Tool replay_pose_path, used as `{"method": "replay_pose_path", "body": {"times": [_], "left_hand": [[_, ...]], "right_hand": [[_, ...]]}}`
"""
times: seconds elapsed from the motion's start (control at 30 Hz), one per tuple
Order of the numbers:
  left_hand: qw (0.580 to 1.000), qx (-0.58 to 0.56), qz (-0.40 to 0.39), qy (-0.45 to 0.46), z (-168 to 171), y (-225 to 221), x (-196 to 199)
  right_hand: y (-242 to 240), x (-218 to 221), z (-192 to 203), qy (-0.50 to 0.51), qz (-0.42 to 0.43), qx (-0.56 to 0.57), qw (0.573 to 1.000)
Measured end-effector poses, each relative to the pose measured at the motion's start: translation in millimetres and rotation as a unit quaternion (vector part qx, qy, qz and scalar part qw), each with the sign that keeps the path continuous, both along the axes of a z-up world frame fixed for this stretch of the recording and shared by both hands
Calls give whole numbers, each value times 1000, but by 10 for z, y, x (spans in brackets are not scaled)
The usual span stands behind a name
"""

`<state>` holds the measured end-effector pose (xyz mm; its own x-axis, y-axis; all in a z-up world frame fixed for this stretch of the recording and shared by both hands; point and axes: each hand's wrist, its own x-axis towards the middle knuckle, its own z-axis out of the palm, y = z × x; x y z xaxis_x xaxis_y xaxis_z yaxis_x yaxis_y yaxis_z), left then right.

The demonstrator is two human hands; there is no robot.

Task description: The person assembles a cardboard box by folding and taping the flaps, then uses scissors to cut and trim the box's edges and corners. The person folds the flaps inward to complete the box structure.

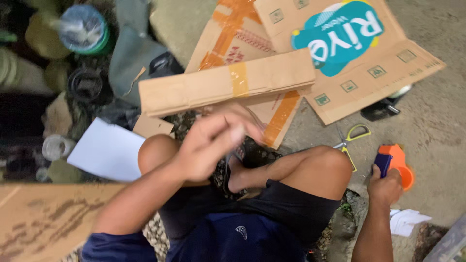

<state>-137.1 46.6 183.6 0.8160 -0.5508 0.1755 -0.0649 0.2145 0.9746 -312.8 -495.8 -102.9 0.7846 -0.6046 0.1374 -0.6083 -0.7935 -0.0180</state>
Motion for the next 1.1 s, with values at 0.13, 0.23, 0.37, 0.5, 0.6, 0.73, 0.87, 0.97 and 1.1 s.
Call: {"method": "replay_pose_path", "body": {"times": [0.13, 0.23, 0.37, 0.5, 0.6, 0.73, 0.87, 0.97, 1.1], "left_hand": [[991, -54, -86, -89, 779, 278, -257], [988, -59, -88, -109, 1046, 293, -391], [986, -68, -93, -117, 1138, 267, -532], [987, -75, -85, -115, 1144, 255, -672], [987, -85, -82, -112, 1167, 320, -698], [986, -93, -89, -107, 1247, 409, -653], [984, -123, -90, -89, 1259, 473, -554], [982, -172, -61, -58, 1104, 612, -491], [949, -301, 62, 75, 406, 697, -396]], "right_hand": [[33, 136, 153, -35, 77, -70, 994], [20, 229, 263, 16, 86, -106, 991], [-7, 226, 257, -42, 65, -150, 986], [-59, 241, 284, -99, 112, -158, 976], [-81, 384, 405, -144, 188, -136, 962], [254, 851, 757, -201, 292, -39, 934], [1082, 1539, 1199, -222, 434, 119, 865], [1877, 2179, 1415, -121, 543, 151, 817], [2842, 2918, 1473, 29, 621, 108, 776]]}}
